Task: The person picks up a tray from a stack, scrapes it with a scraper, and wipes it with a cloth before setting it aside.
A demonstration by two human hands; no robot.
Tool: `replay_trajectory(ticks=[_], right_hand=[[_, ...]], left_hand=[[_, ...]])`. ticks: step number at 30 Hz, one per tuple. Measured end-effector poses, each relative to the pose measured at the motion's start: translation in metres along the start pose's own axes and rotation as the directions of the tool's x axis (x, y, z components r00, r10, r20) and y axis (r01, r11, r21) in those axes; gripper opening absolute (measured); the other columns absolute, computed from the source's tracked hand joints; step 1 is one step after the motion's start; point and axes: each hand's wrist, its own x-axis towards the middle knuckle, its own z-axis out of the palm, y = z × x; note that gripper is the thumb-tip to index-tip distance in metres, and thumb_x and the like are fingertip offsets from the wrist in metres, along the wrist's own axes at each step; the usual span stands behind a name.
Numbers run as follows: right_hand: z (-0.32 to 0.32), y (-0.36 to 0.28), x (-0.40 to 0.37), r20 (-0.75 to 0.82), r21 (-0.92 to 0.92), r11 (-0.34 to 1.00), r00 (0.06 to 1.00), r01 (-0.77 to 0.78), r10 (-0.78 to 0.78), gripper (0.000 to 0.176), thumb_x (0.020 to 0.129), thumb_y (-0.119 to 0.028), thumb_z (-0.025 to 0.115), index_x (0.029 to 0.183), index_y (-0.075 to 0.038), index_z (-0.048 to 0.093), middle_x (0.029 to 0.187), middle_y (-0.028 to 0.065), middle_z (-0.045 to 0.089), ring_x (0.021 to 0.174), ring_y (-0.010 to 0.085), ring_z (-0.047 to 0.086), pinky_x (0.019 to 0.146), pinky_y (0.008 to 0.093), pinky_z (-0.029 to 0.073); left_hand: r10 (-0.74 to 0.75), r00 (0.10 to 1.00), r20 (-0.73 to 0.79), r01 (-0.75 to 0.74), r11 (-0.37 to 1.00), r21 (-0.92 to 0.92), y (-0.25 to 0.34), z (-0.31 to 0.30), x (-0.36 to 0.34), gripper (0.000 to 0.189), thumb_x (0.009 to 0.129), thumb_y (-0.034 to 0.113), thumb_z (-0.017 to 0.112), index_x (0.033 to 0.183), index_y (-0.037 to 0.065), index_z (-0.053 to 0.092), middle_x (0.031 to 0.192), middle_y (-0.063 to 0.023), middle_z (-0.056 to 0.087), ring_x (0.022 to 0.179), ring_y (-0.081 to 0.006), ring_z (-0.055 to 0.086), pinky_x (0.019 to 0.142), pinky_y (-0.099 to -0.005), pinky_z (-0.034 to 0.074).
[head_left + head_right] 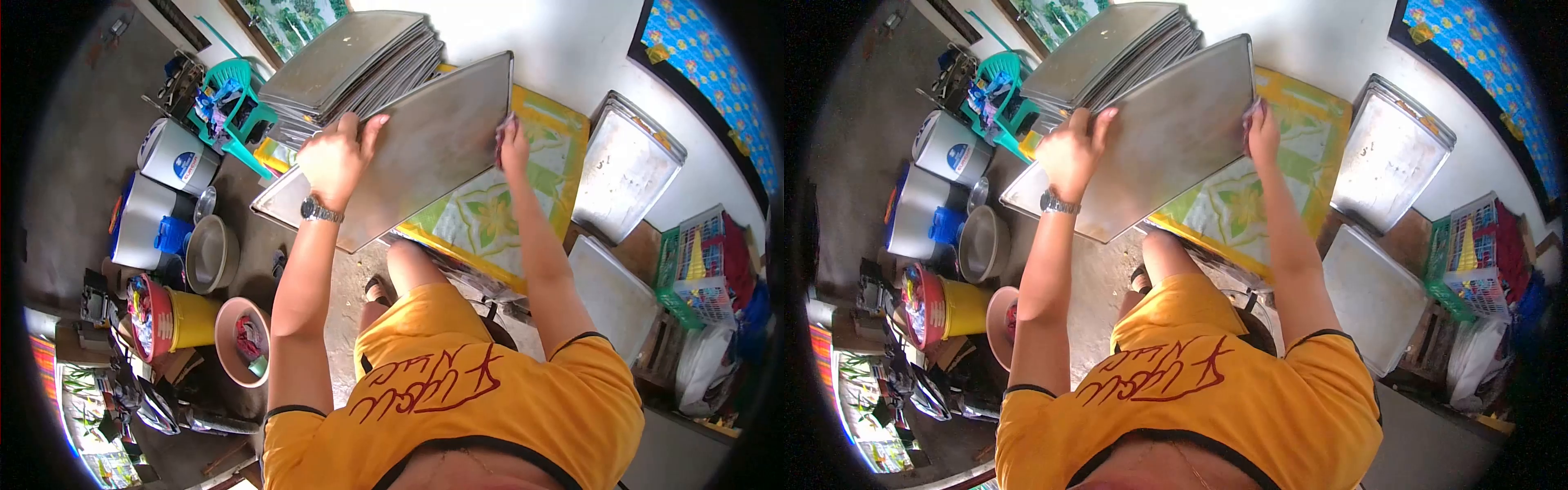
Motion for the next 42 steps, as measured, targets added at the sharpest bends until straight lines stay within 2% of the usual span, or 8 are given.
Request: replay_trajectory(ticks=[7,12,14,19,28,32,37,42], right_hand=[[-0.025,-0.141,0.082,-0.135,0.040,0.937,0.931,0.348,-0.340,0.035,0.097,-0.030,0.048,0.113,-0.001,0.060,0.100,0.0212,0.065,0.088,0.0396,0.062,0.079,0.0434,0.048],[-0.003,-0.069,0.048,-0.347,-0.110,0.945,0.879,0.307,-0.326,0.036,0.097,-0.027,0.047,0.116,0.003,0.057,0.099,0.0202,0.066,0.089,0.0379,0.062,0.079,0.0435,0.047],[-0.010,-0.057,0.001,-0.087,0.004,0.999,0.996,-0.035,0.035,0.036,0.098,-0.025,0.046,0.119,0.002,0.056,0.107,0.0196,0.064,0.097,0.0368,0.060,0.085,0.0435,0.046],[-0.012,0.030,-0.050,0.071,-0.119,0.988,0.991,-0.102,0.111,0.036,0.098,-0.025,0.045,0.122,0.001,0.054,0.113,0.0195,0.061,0.103,0.0366,0.057,0.088,0.0424,0.044],[-0.024,-0.092,0.017,-0.050,0.034,0.993,0.992,0.116,-0.115,0.036,0.097,-0.027,0.047,0.119,0.000,0.056,0.107,0.0216,0.062,0.099,0.0390,0.058,0.088,0.0426,0.044],[-0.009,-0.051,0.005,-0.050,-0.050,0.985,0.984,0.168,-0.170,0.036,0.099,-0.027,0.046,0.119,0.001,0.055,0.096,0.0174,0.065,0.088,0.0313,0.062,0.082,0.0403,0.047],[-0.002,-0.054,-0.031,-0.122,0.140,0.988,0.989,-0.072,0.090,0.036,0.099,-0.026,0.044,0.121,0.002,0.051,0.103,0.0195,0.061,0.091,0.0325,0.060,0.084,0.0401,0.046],[0.033,-0.071,-0.023,-0.320,0.528,0.824,0.851,-0.204,0.416,0.040,0.100,-0.028,0.045,0.125,0.004,0.045,0.109,0.0162,0.058,0.096,0.0270,0.056,0.086,0.0378,0.044]], left_hand=[[0.002,0.999,-0.054,-0.004,1.000,-0.031,0.009,-0.005,-0.005,0.051,0.082,0.056,0.065,0.058,0.016,0.046,0.047,-0.0011,0.050,0.038,-0.0215,0.051,0.038,-0.0324,0.040],[0.035,0.992,-0.121,-0.035,0.999,0.002,0.013,0.003,-0.005,0.052,0.080,0.060,0.064,0.057,0.017,0.046,0.047,-0.0008,0.051,0.037,-0.0220,0.051,0.038,-0.0330,0.038],[0.008,0.993,-0.118,-0.006,1.000,0.012,0.012,0.007,-0.005,0.053,0.079,0.061,0.064,0.056,0.017,0.046,0.047,-0.0001,0.051,0.037,-0.0216,0.051,0.038,-0.0327,0.038],[0.015,0.992,-0.123,-0.014,1.000,0.010,0.012,0.008,-0.003,0.054,0.077,0.064,0.063,0.056,0.017,0.046,0.046,-0.0002,0.050,0.037,-0.0215,0.051,0.038,-0.0325,0.038],[-0.097,0.995,-0.014,0.098,0.993,0.062,-0.003,-0.003,-0.007,0.059,0.073,0.070,0.062,0.055,0.015,0.056,0.044,-0.0059,0.054,0.037,-0.0236,0.053,0.036,-0.0340,0.038],[-0.145,0.974,-0.174,0.167,0.979,0.118,-0.021,-0.018,0.014,0.064,0.067,0.078,0.060,0.047,0.017,0.053,0.040,-0.0054,0.050,0.032,-0.0239,0.048,0.033,-0.0327,0.034],[-0.358,0.932,-0.061,0.361,0.931,0.060,-0.038,-0.047,0.040,0.072,0.067,0.083,0.055,0.057,0.012,0.065,0.046,-0.0097,0.054,0.045,-0.0313,0.056,0.041,-0.0386,0.039],[-0.433,0.900,-0.052,0.436,0.899,0.045,-0.039,-0.049,0.045,0.074,0.068,0.084,0.054,0.059,0.011,0.067,0.049,-0.0108,0.056,0.049,-0.0325,0.057,0.044,-0.0395,0.041]])
